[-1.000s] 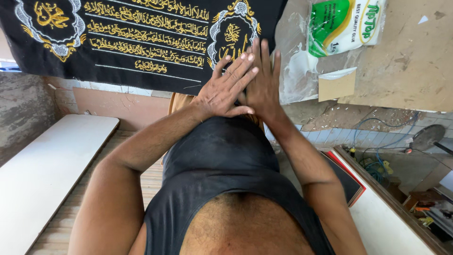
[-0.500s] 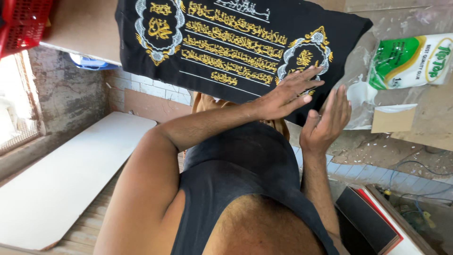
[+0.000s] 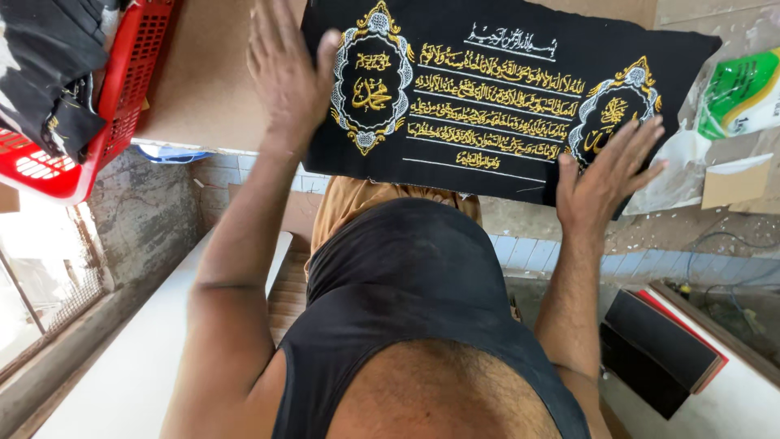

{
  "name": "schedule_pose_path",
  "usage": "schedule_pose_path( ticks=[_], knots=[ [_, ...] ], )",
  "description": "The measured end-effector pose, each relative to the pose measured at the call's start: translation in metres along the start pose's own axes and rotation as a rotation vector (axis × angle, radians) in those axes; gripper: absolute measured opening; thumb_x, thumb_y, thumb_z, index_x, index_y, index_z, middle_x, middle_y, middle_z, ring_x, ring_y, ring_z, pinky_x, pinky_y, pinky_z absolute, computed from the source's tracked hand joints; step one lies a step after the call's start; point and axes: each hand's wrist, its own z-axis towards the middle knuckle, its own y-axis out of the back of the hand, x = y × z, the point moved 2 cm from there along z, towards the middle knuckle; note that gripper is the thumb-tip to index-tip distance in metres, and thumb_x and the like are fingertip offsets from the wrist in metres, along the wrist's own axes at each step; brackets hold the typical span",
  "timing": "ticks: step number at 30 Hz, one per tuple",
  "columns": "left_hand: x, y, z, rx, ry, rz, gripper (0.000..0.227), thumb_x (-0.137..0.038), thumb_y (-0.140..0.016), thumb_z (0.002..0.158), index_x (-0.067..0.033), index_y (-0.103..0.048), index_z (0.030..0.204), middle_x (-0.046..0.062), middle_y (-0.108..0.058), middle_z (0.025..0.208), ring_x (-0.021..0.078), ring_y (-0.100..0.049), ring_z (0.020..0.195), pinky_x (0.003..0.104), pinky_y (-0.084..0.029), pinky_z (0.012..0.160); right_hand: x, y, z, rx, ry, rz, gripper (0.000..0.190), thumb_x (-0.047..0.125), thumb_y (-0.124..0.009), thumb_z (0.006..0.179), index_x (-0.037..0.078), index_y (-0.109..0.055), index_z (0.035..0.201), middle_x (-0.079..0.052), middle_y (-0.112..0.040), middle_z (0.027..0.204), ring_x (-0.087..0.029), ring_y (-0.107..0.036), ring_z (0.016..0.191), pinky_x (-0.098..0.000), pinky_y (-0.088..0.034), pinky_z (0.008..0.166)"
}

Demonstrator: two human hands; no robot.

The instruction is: The person applies glue to rectangular cardboard pieces using a small wooden block, then places black embroidered fabric pieces onto the glued surfaces and presses them down. The person repeats this process for multiple units.

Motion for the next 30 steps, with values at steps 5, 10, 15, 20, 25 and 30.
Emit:
schedule_pose_path(
  ticks=[5, 10, 15, 20, 25, 30],
  knots=[
    [0.039, -0.033, 0.045, 0.226, 0.35, -1.13, 0.068, -0.055, -0.044, 0.105, 0.0025, -0.06, 0.136, 0.018, -0.074, 0.126, 0.0244, -0.073, 0.114, 0.036, -0.059, 0.099, 0.082, -0.034, 0.043, -0.004, 0.071, 0.056, 0.089, 0.072, -0.025, 0.107, 0.008, -0.022, 0.169, -0.018, -0.008, 0.176, -0.034, -0.013, 0.168, -0.0591, 0.0, 0.133],
    [0.042, -0.062, 0.065, 0.279, 0.259, -1.441, 0.047, -0.033, -0.051, 0.111, 0.011, -0.066, 0.123, 0.02, -0.074, 0.113, 0.0228, -0.071, 0.1, 0.036, -0.06, 0.088, 0.126, -0.055, 0.072, 0.012, 0.037, -0.022, 0.094, 0.078, -0.025, 0.109, 0.007, -0.02, 0.171, -0.023, -0.007, 0.175, -0.037, -0.012, 0.166, -0.0601, -0.006, 0.136],
    [0.046, -0.075, 0.072, -0.012, 0.073, -1.239, 0.034, -0.02, -0.059, 0.112, 0.0107, -0.064, 0.124, 0.018, -0.078, 0.116, 0.02, -0.074, 0.103, 0.034, -0.06, 0.091, 0.131, -0.068, 0.071, -0.017, 0.013, -0.091, 0.094, 0.079, -0.02, 0.106, 0.011, -0.017, 0.172, -0.02, -0.005, 0.176, -0.036, -0.01, 0.167, -0.0582, -0.007, 0.138],
    [0.041, -0.078, 0.074, 0.175, 0.27, -1.082, 0.037, -0.027, -0.052, 0.111, 0.0057, -0.071, 0.113, 0.015, -0.076, 0.094, 0.0165, -0.072, 0.081, 0.032, -0.06, 0.073, 0.125, -0.073, 0.071, -0.009, 0.018, -0.13, 0.096, 0.08, -0.018, 0.104, 0.012, -0.017, 0.172, -0.02, -0.005, 0.176, -0.036, -0.009, 0.167, -0.0582, -0.006, 0.138],
    [0.035, -0.07, 0.078, 0.095, 0.116, -1.127, 0.036, -0.027, -0.053, 0.109, 0.0031, -0.073, 0.109, 0.01, -0.082, 0.093, 0.0128, -0.079, 0.082, 0.029, -0.063, 0.074, 0.124, -0.075, 0.07, 0.003, 0.006, -0.157, 0.097, 0.081, -0.017, 0.103, 0.012, -0.017, 0.172, -0.019, -0.005, 0.176, -0.035, -0.009, 0.166, -0.0582, -0.006, 0.137],
    [0.035, -0.08, 0.077, 0.11, 0.172, -0.998, 0.04, -0.032, -0.052, 0.109, 0.0009, -0.073, 0.101, 0.009, -0.08, 0.085, 0.0173, -0.076, 0.075, 0.034, -0.06, 0.069, 0.126, -0.072, 0.071, 0.006, 0.011, -0.191, 0.097, 0.082, -0.018, 0.104, 0.012, -0.016, 0.171, -0.02, -0.005, 0.175, -0.036, -0.01, 0.166, -0.0583, -0.006, 0.137]
  ],
)
